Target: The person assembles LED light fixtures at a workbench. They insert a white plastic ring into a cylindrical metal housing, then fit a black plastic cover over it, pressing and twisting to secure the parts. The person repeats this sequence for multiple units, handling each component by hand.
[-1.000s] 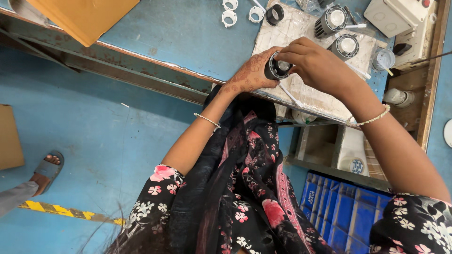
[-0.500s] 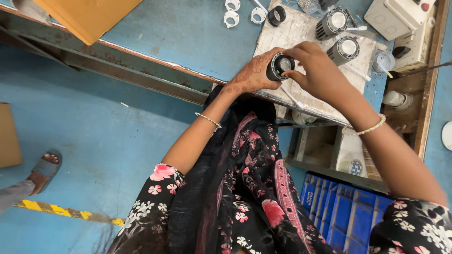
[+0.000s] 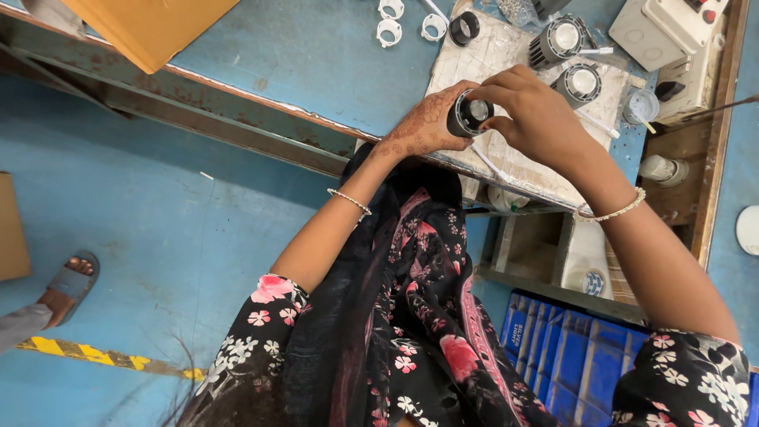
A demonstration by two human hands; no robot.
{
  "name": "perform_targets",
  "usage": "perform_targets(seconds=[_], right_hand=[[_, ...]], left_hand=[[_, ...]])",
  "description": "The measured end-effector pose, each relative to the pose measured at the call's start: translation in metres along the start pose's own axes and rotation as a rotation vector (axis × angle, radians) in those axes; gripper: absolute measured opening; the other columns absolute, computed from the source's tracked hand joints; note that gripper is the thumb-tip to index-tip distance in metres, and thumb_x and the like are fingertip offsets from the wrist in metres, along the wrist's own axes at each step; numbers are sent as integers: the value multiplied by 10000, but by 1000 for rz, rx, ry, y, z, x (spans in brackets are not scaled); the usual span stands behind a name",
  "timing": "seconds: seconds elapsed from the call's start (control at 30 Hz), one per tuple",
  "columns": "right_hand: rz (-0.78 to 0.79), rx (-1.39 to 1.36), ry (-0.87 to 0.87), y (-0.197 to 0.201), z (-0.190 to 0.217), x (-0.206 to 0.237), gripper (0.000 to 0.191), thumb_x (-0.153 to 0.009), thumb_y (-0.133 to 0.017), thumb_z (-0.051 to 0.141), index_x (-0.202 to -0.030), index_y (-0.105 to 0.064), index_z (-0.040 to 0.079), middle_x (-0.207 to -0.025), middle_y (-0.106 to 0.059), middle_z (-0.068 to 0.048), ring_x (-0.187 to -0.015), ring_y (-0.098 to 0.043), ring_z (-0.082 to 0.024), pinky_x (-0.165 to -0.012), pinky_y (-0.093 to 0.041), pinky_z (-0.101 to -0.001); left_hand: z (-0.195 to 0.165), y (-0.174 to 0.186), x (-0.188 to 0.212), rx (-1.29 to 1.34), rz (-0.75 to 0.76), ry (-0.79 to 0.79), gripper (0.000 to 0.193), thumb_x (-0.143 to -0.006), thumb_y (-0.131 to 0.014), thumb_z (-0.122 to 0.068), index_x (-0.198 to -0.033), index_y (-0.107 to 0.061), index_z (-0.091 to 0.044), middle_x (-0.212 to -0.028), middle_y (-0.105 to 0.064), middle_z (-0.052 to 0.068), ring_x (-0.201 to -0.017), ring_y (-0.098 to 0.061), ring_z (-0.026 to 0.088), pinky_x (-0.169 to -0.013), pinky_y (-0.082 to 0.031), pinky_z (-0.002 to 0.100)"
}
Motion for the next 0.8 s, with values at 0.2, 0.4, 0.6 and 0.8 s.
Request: perform_targets(seconds=[0.2, 0.4, 0.6, 0.8], right_hand=[[-48, 59, -6, -9, -3, 2, 433, -881, -804, 202, -1246, -659, 19, -1172, -585, -125, -1167, -527, -338, -964, -495, -428], [0, -11, -9, -4, 0, 2, 505, -891, -781, 173, -1353, -626, 42, -1232, -573, -137, -1171, -521, -359, -959, -481, -445], [57, -36, 95, 8, 1, -4, 453, -850, -741, 63, -1296, -662, 80, -1298, -639, -99, -1204, -577, -343, -981, -484, -428], [41, 18, 120, 4, -6, -8, 437, -841, -764, 84, -1269, -676, 66, -1203, -665, -99, -1148, -594, -327, -996, -489, -421]], left_hand=[[-1, 0, 0, 20, 26, 48, 771, -674, -855, -254, -1361, -510, -186, -1153, -710, 64, -1079, -699, 267, -983, -544, 365], [0, 0, -1, 3, -6, -11, 807, -679, -871, -266, -1377, -482, -156, -1206, -683, 99, -1128, -668, 301, -1005, -526, 385], [4, -2, -1, 2, 20, 48, 817, -685, -853, -274, -1399, -475, -157, -1235, -680, 106, -1166, -657, 312, -1027, -513, 395], [3, -3, -2, 9, -17, 2, 856, -725, -875, -301, -1425, -396, -188, -1237, -687, 122, -1170, -652, 356, -999, -507, 432]])
Point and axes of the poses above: each hand's wrist, its own x-axis away from the middle knuckle, its own y-axis out of the back of the hand, z = x × y, the point moved 3 cm from there along -x, towards the middle knuckle
